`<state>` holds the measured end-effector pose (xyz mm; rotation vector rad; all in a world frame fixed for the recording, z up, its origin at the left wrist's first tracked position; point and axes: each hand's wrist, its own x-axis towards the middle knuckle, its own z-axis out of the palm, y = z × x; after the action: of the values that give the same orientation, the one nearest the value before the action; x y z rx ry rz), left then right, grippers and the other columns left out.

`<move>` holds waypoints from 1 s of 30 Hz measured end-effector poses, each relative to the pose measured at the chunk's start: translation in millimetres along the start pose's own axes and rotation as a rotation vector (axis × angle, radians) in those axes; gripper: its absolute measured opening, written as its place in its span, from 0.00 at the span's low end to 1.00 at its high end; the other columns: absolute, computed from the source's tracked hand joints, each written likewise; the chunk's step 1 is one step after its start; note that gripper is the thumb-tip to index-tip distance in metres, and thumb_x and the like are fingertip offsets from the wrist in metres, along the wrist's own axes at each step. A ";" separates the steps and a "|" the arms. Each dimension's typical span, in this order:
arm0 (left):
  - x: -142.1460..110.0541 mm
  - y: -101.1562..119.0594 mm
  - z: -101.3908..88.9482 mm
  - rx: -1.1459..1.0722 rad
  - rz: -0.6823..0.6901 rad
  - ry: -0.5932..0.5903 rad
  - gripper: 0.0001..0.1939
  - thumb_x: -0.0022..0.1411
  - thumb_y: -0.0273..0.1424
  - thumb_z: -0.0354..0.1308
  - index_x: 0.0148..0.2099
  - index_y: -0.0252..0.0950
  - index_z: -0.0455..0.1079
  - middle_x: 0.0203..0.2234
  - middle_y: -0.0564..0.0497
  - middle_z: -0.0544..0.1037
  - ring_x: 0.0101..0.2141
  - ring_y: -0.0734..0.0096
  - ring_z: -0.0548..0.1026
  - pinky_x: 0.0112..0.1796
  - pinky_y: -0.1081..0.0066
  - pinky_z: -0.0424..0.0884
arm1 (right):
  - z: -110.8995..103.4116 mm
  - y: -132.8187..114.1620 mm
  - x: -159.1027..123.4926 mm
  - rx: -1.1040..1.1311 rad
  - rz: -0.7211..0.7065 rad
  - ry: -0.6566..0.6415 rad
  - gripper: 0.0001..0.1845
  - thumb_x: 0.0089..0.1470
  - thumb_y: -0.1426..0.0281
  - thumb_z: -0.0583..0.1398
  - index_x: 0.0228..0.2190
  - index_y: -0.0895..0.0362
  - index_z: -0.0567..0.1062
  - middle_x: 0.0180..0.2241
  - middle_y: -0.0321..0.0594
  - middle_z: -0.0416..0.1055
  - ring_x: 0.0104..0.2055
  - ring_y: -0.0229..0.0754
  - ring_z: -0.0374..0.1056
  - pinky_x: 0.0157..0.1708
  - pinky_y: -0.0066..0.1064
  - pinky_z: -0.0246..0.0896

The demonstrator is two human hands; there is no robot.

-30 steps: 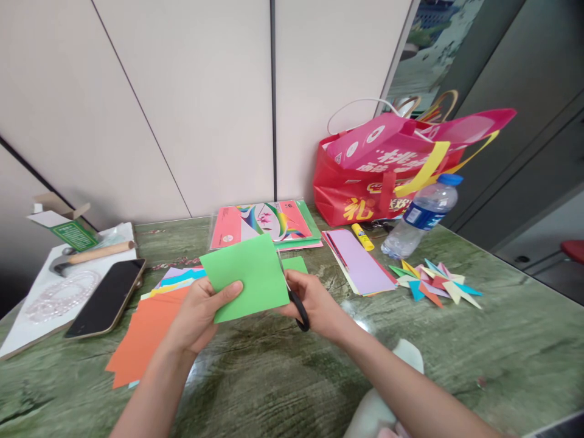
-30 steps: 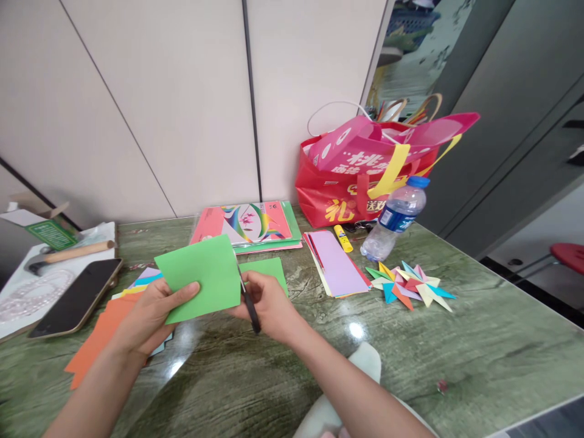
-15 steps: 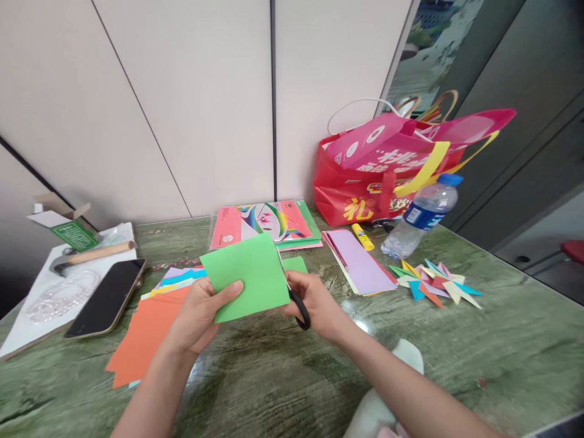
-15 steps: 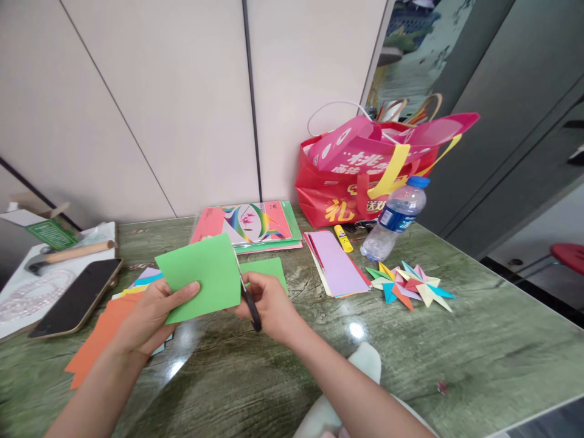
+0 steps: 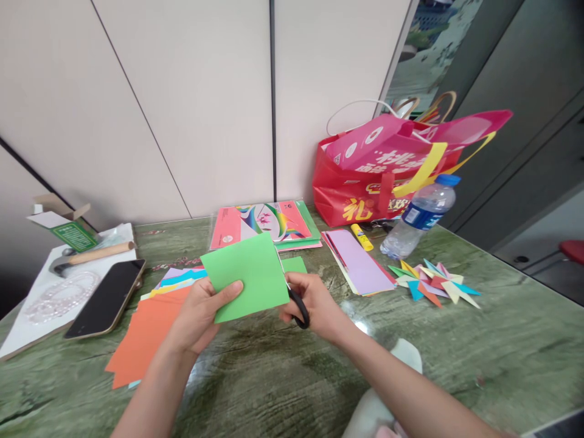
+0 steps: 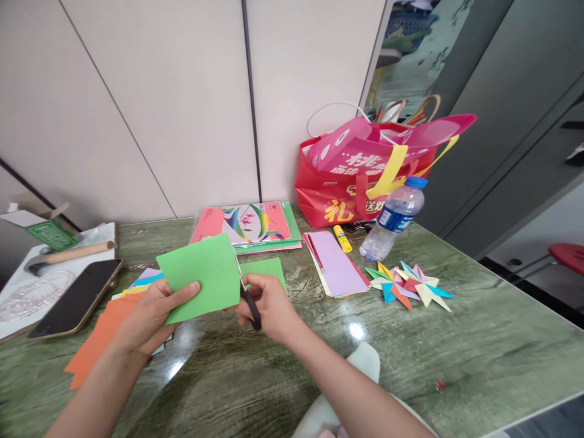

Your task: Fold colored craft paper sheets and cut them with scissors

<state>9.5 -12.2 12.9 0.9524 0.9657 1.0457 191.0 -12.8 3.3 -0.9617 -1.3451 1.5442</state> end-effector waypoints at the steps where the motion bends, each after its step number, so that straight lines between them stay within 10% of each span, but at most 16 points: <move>1: 0.2 -0.1 -0.1 0.002 -0.002 -0.002 0.19 0.49 0.28 0.60 0.46 0.33 0.70 0.34 0.44 0.78 0.31 0.65 0.76 0.30 0.70 0.71 | -0.2 0.4 0.2 0.000 -0.003 0.006 0.08 0.32 0.72 0.60 0.18 0.58 0.64 0.12 0.26 0.58 0.13 0.30 0.57 0.12 0.20 0.46; 13: -1.6 1.2 0.1 -0.033 -0.022 -0.013 0.18 0.49 0.28 0.61 0.45 0.33 0.70 0.36 0.43 0.78 0.34 0.61 0.76 0.32 0.69 0.72 | -7.3 7.8 2.5 -0.089 -0.082 0.041 0.07 0.38 0.69 0.59 0.22 0.58 0.65 0.12 0.27 0.58 0.15 0.31 0.57 0.15 0.22 0.48; 18: -0.6 1.5 -0.2 -0.048 -0.015 -0.009 0.18 0.49 0.28 0.60 0.45 0.34 0.71 0.38 0.44 0.77 0.36 0.61 0.75 0.33 0.69 0.72 | -38.1 10.2 10.6 -0.770 -0.083 0.267 0.15 0.39 0.68 0.61 0.34 0.55 0.69 0.22 0.33 0.67 0.25 0.37 0.64 0.24 0.26 0.55; 22: 2.3 0.6 0.5 -0.070 0.001 0.026 0.17 0.49 0.28 0.60 0.44 0.33 0.71 0.38 0.44 0.77 0.35 0.61 0.75 0.35 0.67 0.72 | -62.9 12.6 18.6 -1.436 0.279 0.398 0.19 0.41 0.70 0.60 0.39 0.57 0.69 0.33 0.46 0.72 0.35 0.50 0.69 0.30 0.34 0.58; 30: 14.0 -5.3 -12.5 0.012 -0.038 0.300 0.15 0.45 0.31 0.63 0.37 0.31 0.72 0.32 0.44 0.79 0.31 0.63 0.76 0.32 0.68 0.72 | -73.9 19.8 25.9 -1.546 0.417 0.383 0.14 0.49 0.77 0.52 0.38 0.61 0.71 0.35 0.54 0.72 0.38 0.51 0.69 0.33 0.35 0.60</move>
<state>2.0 2.1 1.9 0.7968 1.2327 1.1730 248.9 35.3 -26.1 -2.3853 -2.0309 0.1970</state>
